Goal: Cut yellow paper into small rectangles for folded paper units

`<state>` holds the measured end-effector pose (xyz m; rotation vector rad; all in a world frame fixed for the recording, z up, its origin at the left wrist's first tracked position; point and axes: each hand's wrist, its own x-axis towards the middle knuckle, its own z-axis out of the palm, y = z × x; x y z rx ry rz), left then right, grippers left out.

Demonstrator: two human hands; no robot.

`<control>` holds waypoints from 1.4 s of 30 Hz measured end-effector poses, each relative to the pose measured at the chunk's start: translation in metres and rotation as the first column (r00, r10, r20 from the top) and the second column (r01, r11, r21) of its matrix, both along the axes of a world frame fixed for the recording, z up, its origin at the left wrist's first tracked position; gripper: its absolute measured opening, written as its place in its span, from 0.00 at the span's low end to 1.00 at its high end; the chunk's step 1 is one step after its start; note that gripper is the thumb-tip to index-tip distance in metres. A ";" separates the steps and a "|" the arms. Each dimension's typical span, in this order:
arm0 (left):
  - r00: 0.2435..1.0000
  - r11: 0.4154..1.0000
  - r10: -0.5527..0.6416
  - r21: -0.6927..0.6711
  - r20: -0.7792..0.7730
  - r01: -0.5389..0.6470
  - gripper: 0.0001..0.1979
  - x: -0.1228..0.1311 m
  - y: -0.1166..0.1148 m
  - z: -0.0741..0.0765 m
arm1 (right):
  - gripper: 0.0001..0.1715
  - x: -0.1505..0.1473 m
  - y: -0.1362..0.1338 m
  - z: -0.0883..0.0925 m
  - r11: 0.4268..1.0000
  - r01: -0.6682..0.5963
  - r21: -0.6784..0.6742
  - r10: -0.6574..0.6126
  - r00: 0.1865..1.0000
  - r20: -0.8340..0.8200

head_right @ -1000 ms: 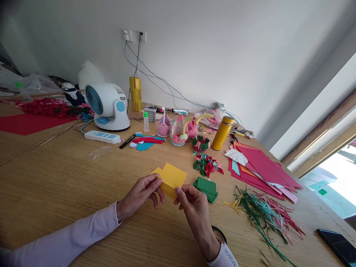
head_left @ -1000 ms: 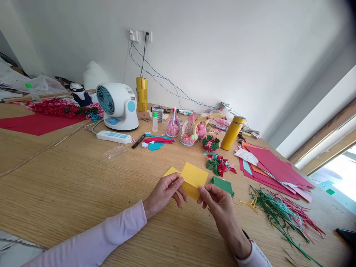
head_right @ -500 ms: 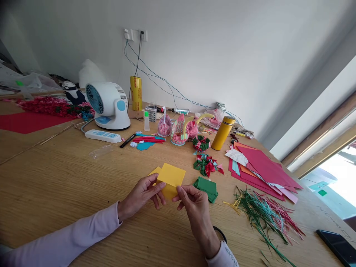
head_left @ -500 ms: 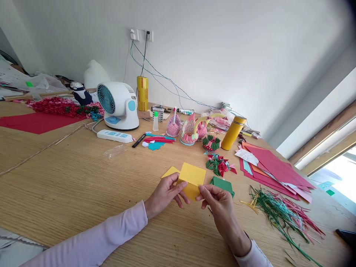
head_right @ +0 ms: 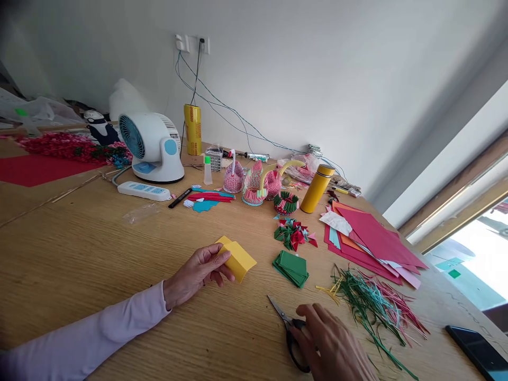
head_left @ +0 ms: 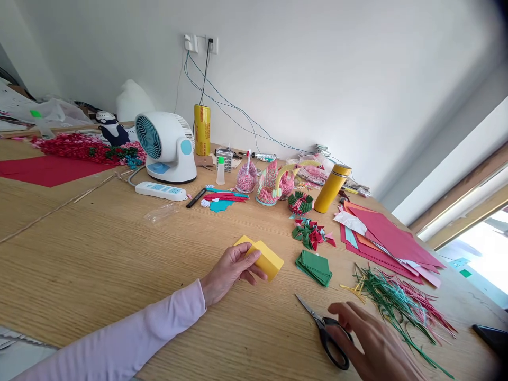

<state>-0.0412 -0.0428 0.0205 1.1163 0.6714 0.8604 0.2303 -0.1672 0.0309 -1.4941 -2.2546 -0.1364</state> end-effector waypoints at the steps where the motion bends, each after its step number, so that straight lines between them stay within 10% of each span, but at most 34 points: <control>1: 1.000 1.000 -0.002 -0.005 -0.006 0.001 0.17 0.000 0.000 0.000 | 0.10 0.002 -0.005 -0.003 0.998 -0.035 0.043 0.033 0.998 0.061; 16: 0.993 0.981 -0.121 -0.149 0.008 0.121 0.15 -0.004 0.000 0.003 | 0.37 0.006 -0.012 -0.005 0.968 -0.211 -0.139 0.219 0.975 0.046; 25: 0.995 0.991 -0.095 -0.100 -0.038 0.090 0.16 -0.004 0.003 -0.002 | 0.25 0.017 -0.009 -0.002 0.956 -0.159 -0.247 0.128 0.982 -0.139; 32: 0.993 0.991 -0.116 -0.068 -0.027 0.114 0.15 -0.004 0.002 -0.004 | 0.22 0.000 -0.008 -0.001 0.721 -0.350 -0.598 -0.125 0.783 -0.610; 38: 0.989 0.988 -0.142 -0.073 -0.033 0.140 0.15 -0.003 0.001 -0.005 | 0.22 -0.018 -0.001 -0.001 0.779 -0.267 -0.568 -0.194 0.758 -0.623; 42: 0.984 0.983 -0.172 -0.074 -0.049 0.168 0.15 -0.002 0.000 -0.005 | 0.28 -0.026 0.009 0.003 0.641 -0.290 -0.710 -0.252 0.795 -0.552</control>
